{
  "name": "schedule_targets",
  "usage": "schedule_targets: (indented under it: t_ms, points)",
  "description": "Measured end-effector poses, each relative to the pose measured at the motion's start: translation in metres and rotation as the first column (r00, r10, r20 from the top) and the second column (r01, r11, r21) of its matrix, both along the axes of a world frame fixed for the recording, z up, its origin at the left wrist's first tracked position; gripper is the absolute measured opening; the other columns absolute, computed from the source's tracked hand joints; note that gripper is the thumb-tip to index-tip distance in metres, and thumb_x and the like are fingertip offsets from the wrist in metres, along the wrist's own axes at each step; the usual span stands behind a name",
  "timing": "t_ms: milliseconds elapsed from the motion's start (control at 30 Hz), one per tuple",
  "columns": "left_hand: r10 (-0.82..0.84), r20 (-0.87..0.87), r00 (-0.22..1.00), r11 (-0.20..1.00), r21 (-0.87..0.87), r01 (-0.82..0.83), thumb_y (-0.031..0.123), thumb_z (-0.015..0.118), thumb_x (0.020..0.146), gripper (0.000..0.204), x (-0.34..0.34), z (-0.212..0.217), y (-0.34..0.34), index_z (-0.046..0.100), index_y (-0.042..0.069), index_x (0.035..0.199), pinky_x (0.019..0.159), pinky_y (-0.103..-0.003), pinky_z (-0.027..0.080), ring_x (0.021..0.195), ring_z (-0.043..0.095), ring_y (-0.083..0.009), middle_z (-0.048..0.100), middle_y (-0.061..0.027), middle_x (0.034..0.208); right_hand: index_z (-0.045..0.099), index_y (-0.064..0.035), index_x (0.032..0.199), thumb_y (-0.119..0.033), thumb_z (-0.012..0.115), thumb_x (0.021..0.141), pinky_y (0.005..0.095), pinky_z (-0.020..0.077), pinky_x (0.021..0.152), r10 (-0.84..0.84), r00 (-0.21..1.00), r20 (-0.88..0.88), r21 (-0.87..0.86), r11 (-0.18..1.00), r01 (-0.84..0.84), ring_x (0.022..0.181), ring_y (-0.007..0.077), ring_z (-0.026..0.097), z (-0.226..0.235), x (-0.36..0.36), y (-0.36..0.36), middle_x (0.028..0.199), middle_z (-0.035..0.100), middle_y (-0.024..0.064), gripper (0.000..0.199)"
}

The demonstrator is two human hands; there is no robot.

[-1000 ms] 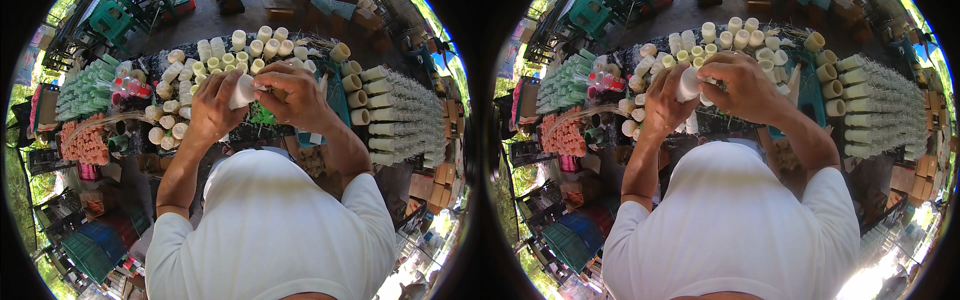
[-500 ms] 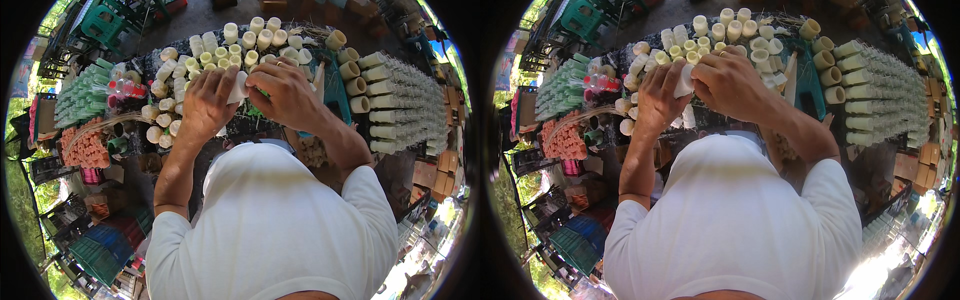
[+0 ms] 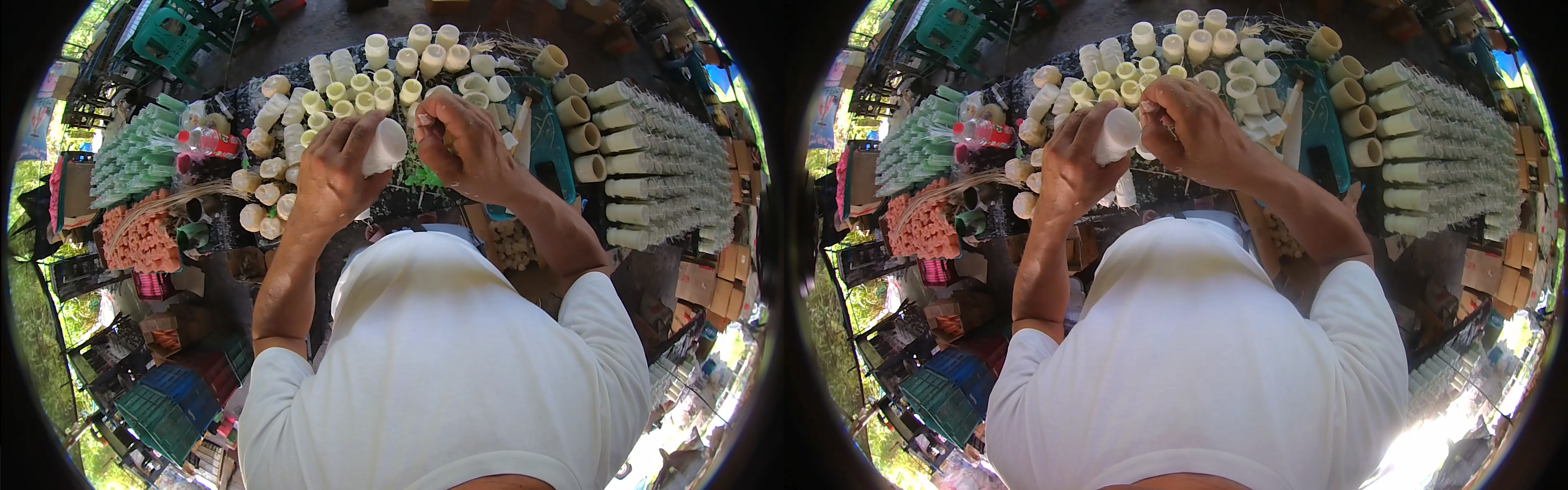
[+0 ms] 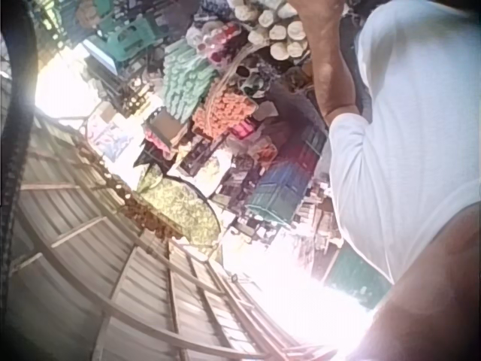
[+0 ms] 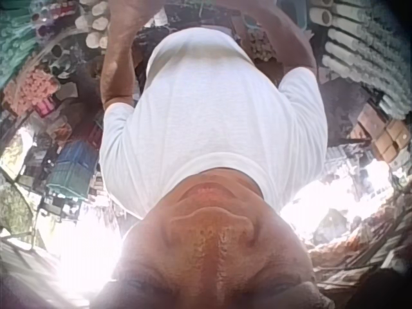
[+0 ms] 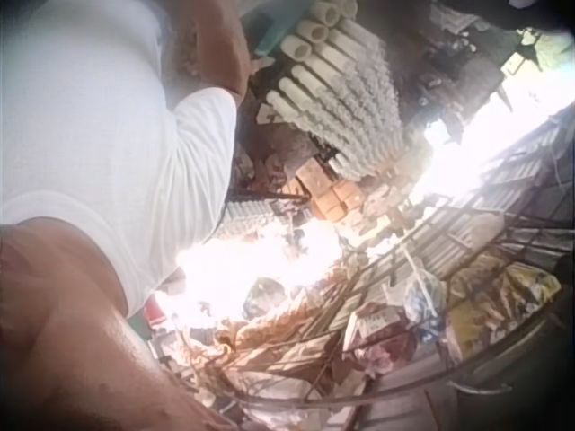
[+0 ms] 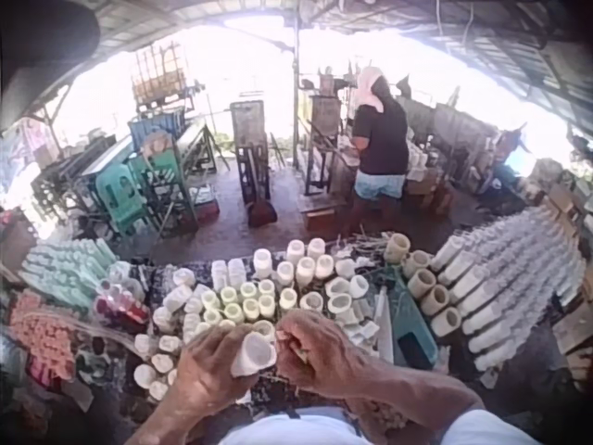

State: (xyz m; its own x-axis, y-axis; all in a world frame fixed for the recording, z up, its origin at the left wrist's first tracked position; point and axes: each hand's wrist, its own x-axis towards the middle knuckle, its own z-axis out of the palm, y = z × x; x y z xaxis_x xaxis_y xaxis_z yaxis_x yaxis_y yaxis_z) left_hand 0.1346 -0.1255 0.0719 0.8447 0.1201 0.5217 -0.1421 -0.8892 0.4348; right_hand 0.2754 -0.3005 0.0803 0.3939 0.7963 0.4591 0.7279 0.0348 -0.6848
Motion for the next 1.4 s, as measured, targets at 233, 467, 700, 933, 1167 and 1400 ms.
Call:
schedule_targets:
  t_ms: [233,467,700,933,1167,1400]
  points:
    - [-0.037,-0.056,0.998,0.999,0.035,0.039,0.004,0.084,0.063,0.07,-0.001,0.002,0.0,0.062,0.001,0.129,0.089,-0.047,0.057,0.102,0.07,-0.0371,0.071,-0.0182,0.11,0.056,-0.0031,0.108,-0.005,0.074,0.083,0.0386,0.0509,0.083,0.072,0.997,-0.016,0.041,0.997,-0.071,0.089,0.0276,0.066,0.004,-0.005,0.0,0.099,0.067,0.011,0.03]
    - [-0.071,-0.045,0.996,0.996,0.049,0.074,0.005,0.085,0.063,0.069,0.001,-0.002,0.0,0.062,0.003,0.129,0.085,-0.047,0.057,0.097,0.069,-0.0397,0.07,-0.019,0.11,0.057,-0.005,0.109,-0.01,0.072,0.086,0.042,0.0484,0.084,0.028,0.994,0.107,0.011,1.0,-0.029,0.084,0.0307,0.066,0.008,-0.007,0.002,0.09,0.067,0.0107,0.028]
    - [-0.052,-0.032,0.998,0.995,0.082,0.054,0.006,0.085,0.065,0.066,0.004,0.002,-0.003,0.062,0.0,0.127,0.083,-0.048,0.057,0.095,0.069,-0.0405,0.069,-0.0203,0.107,0.054,-0.0036,0.111,-0.006,0.07,0.087,0.0438,0.0486,0.085,0.053,0.99,0.134,0.026,0.998,-0.057,0.081,0.0342,0.068,0.009,-0.007,0.005,0.088,0.067,0.013,0.029]
    - [-0.048,-0.019,0.999,0.996,0.069,0.049,0.006,0.084,0.069,0.062,0.006,-0.002,-0.005,0.062,0.0,0.126,0.082,-0.048,0.057,0.093,0.07,-0.0403,0.07,-0.0205,0.106,0.05,-0.0015,0.113,-0.002,0.066,0.087,0.0473,0.0485,0.086,0.097,0.992,0.081,-0.002,0.995,-0.097,0.087,0.0377,0.067,0.001,-0.007,0.004,0.093,0.065,0.0175,0.03]
    - [-0.014,-0.066,0.998,1.0,0.019,0.015,0.006,0.084,0.069,0.065,0.005,-0.003,-0.002,0.062,0.005,0.13,0.085,-0.047,0.058,0.098,0.07,-0.0399,0.07,-0.0204,0.109,0.05,-0.0025,0.112,-0.002,0.062,0.084,0.0411,0.0505,0.077,-0.033,0.996,-0.086,-0.018,0.999,0.031,0.078,0.0289,0.061,0.011,0.015,-0.012,0.09,0.06,0.0136,0.031]
    - [0.136,-0.255,0.957,0.991,0.019,-0.136,0.007,0.084,0.071,0.064,-0.008,-0.04,0.021,0.062,0.005,0.131,0.086,-0.046,0.059,0.101,0.07,-0.0416,0.07,-0.0218,0.113,0.048,-0.0006,0.11,-0.001,0.059,0.083,0.0322,0.0493,0.073,-0.242,0.961,-0.137,-0.017,0.97,0.242,0.072,0.0209,0.052,0.001,0.054,-0.036,0.084,0.058,0.0105,0.029]
